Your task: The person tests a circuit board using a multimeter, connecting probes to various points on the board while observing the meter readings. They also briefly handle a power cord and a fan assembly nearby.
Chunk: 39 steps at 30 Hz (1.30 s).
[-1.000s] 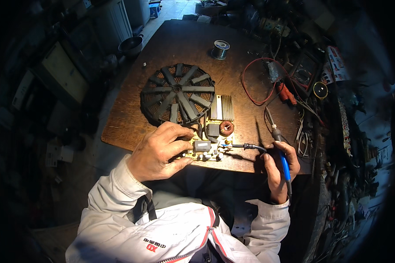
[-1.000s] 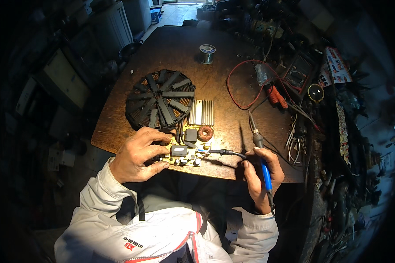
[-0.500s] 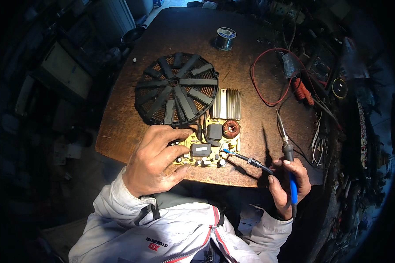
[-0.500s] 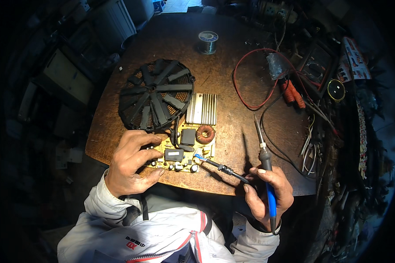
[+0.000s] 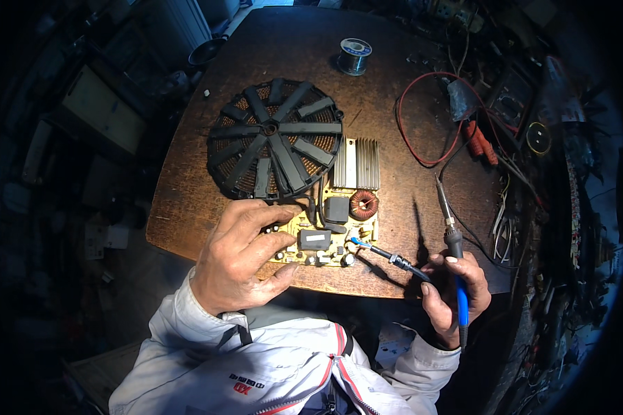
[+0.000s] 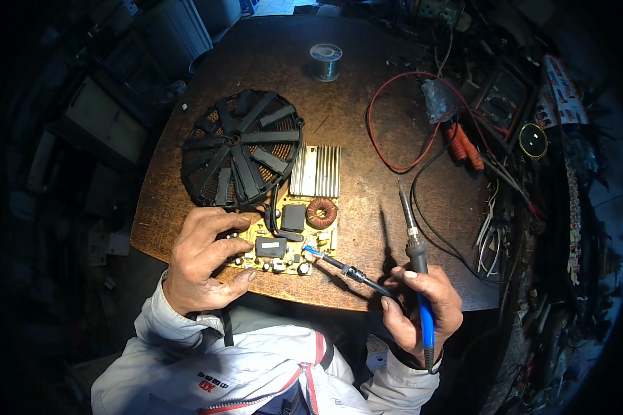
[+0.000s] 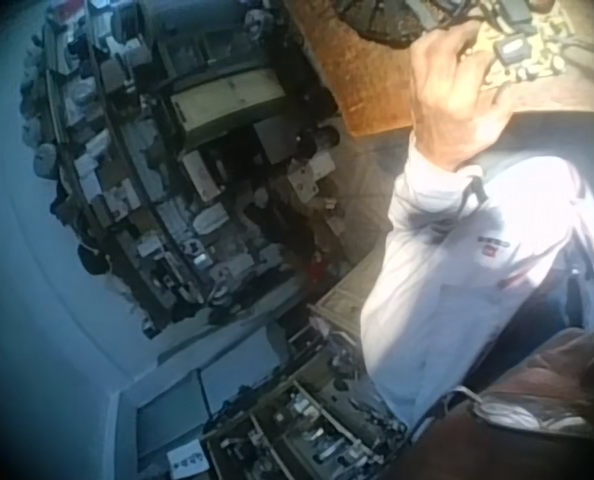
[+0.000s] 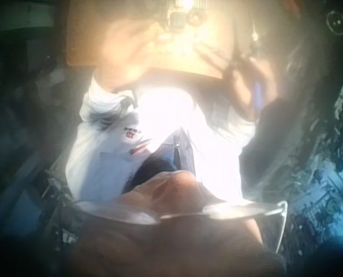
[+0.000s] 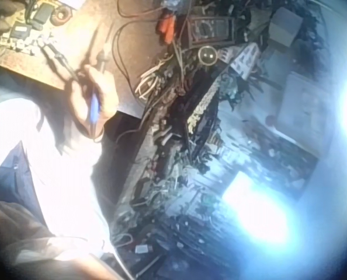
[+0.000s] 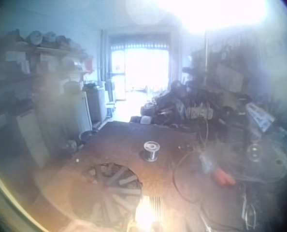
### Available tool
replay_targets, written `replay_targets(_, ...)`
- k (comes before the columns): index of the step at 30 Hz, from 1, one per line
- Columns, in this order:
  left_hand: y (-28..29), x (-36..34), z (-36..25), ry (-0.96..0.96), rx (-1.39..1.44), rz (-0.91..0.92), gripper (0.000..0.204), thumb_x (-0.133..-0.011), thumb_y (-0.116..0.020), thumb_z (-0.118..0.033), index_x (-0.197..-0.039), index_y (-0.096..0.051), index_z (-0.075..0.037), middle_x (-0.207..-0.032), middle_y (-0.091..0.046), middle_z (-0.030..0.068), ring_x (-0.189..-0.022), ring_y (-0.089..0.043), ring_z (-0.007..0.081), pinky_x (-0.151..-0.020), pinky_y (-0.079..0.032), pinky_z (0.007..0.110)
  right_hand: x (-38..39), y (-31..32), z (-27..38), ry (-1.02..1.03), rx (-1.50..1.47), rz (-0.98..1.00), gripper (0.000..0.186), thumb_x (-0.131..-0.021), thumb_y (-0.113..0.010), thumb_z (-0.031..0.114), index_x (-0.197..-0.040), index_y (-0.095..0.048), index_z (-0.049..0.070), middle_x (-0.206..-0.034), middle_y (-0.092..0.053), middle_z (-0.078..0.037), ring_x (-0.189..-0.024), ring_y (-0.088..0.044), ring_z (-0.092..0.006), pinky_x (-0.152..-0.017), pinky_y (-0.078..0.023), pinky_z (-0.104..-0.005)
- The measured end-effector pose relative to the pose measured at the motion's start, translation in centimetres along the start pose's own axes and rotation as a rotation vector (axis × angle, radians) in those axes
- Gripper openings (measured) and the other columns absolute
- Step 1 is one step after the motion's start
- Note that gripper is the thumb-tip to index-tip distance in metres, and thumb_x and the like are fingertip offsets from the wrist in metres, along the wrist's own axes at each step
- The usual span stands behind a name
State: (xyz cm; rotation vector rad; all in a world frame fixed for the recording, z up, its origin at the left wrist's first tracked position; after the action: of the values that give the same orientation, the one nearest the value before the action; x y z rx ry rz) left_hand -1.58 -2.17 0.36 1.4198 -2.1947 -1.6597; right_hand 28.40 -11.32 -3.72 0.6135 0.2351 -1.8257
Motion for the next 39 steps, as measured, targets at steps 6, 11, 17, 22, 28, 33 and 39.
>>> replay_targets(6,0.09,0.00,-0.06,0.009,0.001,0.003,0.040,-0.062,-0.088,-0.009,-0.099,-0.073,-0.002,-0.121,-0.066,0.0141,-0.109,-0.060,0.0344,-0.092,-0.053,0.043,-0.37,0.35,0.35,0.038,0.041,0.136,0.052,-0.072,-0.085,0.008,-0.119,-0.063,0.000,-0.104,-0.069,-0.021,-0.085,-0.072,-0.0229,-0.076,-0.059,-0.0326)
replay_targets(11,0.10,-0.01,-0.15,0.007,0.000,-0.006,0.041,-0.062,-0.088,-0.010,-0.099,-0.073,-0.002,-0.121,-0.066,0.0140,-0.109,-0.060,0.0340,-0.092,-0.053,0.042,-0.36,0.10,0.23,0.065,0.089,0.172,0.057,-0.071,-0.086,0.010,-0.122,-0.062,0.000,-0.106,-0.068,-0.020,-0.087,-0.070,-0.0236,-0.079,-0.057,-0.0341)
replay_targets(17,0.14,-0.01,-0.12,0.001,0.000,-0.006,0.041,-0.062,-0.089,-0.010,-0.099,-0.073,-0.003,-0.121,-0.067,0.0138,-0.108,-0.060,0.0337,-0.091,-0.053,0.042,-0.22,0.19,0.19,0.065,0.116,0.049,0.045,-0.075,-0.077,0.007,-0.117,-0.065,-0.002,-0.102,-0.070,-0.021,-0.083,-0.072,-0.0231,-0.074,-0.059,-0.0319)
replay_targets(22,0.13,0.00,-0.13,-0.001,-0.006,-0.008,0.040,-0.062,-0.088,-0.009,-0.099,-0.072,-0.002,-0.120,-0.067,0.0140,-0.107,-0.061,0.0336,-0.089,-0.054,0.041,-0.09,0.06,0.22,0.040,0.057,-0.011,0.043,-0.078,-0.075,0.008,-0.119,-0.064,-0.003,-0.101,-0.069,-0.020,-0.080,-0.071,-0.0216,-0.073,-0.058,-0.0313)
replay_targets(28,0.08,-0.05,-0.13,-0.004,-0.006,-0.011,0.039,-0.063,-0.088,-0.009,-0.098,-0.072,-0.001,-0.119,-0.067,0.0143,-0.106,-0.061,0.0336,-0.087,-0.055,0.041,0.06,0.04,0.17,0.026,0.037,-0.041,0.043,-0.079,-0.073,0.007,-0.119,-0.064,-0.003,-0.101,-0.069,-0.020,-0.080,-0.070,-0.0218,-0.073,-0.058,-0.0311)
replay_targets(33,0.13,-0.05,-0.16,-0.002,-0.002,-0.012,0.039,-0.063,-0.088,-0.009,-0.098,-0.072,-0.001,-0.119,-0.067,0.0143,-0.106,-0.061,0.0337,-0.088,-0.055,0.041,0.07,-0.06,0.27,0.016,0.023,-0.060,0.043,-0.079,-0.072,0.006,-0.120,-0.063,-0.003,-0.100,-0.069,-0.021,-0.079,-0.070,-0.0219,-0.073,-0.058,-0.0315)
replay_targets(39,0.11,-0.07,-0.13,-0.002,0.005,-0.012,0.039,-0.063,-0.088,-0.009,-0.098,-0.072,-0.001,-0.120,-0.067,0.0143,-0.106,-0.061,0.0326,-0.088,-0.054,0.041,0.02,-0.09,0.27,0.024,0.023,-0.068,0.042,-0.079,-0.072,0.006,-0.119,-0.063,-0.003,-0.099,-0.068,-0.021,-0.079,-0.070,-0.0224,-0.072,-0.059,-0.0321)
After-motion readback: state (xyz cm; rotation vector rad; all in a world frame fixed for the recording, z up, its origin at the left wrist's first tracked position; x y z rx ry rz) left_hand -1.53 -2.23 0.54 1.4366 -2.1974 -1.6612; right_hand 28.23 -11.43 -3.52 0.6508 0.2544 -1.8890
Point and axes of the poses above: each hand's wrist, its own x-axis away from the middle knuckle, its own y-axis out of the back of the hand, z = x × y, the point moved 3 cm from there along -x, towards the middle knuckle
